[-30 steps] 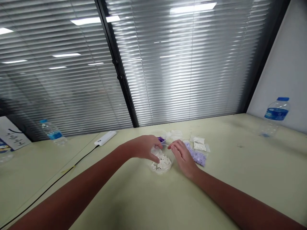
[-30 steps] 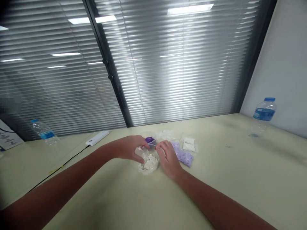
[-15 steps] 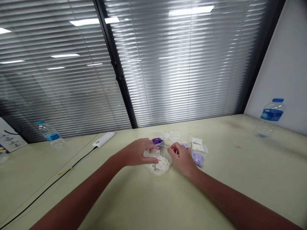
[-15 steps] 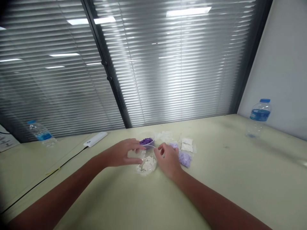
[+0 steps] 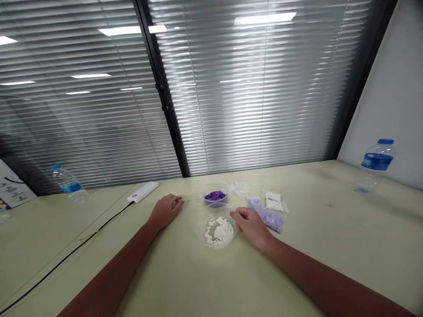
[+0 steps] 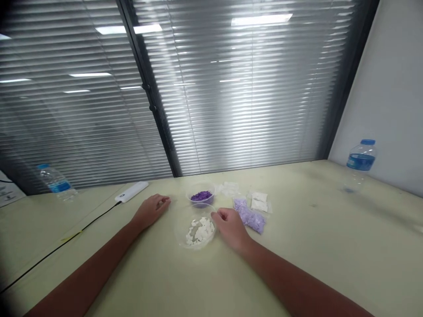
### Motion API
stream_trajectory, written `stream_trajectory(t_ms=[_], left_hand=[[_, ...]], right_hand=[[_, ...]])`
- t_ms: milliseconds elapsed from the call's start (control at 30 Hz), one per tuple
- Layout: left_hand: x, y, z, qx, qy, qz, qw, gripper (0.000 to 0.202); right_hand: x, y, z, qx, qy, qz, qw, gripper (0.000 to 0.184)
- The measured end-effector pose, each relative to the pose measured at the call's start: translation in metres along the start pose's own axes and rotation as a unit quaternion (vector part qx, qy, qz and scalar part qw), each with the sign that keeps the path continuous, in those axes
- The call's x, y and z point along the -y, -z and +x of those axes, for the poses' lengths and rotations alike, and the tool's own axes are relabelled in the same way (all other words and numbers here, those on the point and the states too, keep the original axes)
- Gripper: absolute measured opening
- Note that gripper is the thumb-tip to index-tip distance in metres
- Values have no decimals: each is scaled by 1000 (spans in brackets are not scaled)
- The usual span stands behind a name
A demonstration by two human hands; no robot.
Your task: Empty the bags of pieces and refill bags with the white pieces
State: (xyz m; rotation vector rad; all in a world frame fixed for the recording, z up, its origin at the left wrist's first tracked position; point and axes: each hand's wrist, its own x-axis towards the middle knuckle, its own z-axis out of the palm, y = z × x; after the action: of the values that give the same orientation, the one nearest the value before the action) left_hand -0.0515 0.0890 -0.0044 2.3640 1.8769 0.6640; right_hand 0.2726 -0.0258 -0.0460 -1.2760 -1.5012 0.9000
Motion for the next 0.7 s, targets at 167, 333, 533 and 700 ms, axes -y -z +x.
stream_trajectory(t_ms=[167, 333, 533, 700], left_hand=[[1, 1, -4, -48, -5, 8, 999, 65], [-35, 18, -22, -57, -74, -37, 995, 56], [-88, 14, -50, 105, 15, -341, 934, 59], [-95, 3, -72, 146, 38, -446, 882, 58]], right_hand=[[0, -1, -3, 15, -7, 27, 999, 45], [5, 0, -5, 30, 11, 79, 996, 43], [8, 4, -7, 17, 64, 30, 997, 41], [12, 3, -12, 16, 88, -31, 995, 38]])
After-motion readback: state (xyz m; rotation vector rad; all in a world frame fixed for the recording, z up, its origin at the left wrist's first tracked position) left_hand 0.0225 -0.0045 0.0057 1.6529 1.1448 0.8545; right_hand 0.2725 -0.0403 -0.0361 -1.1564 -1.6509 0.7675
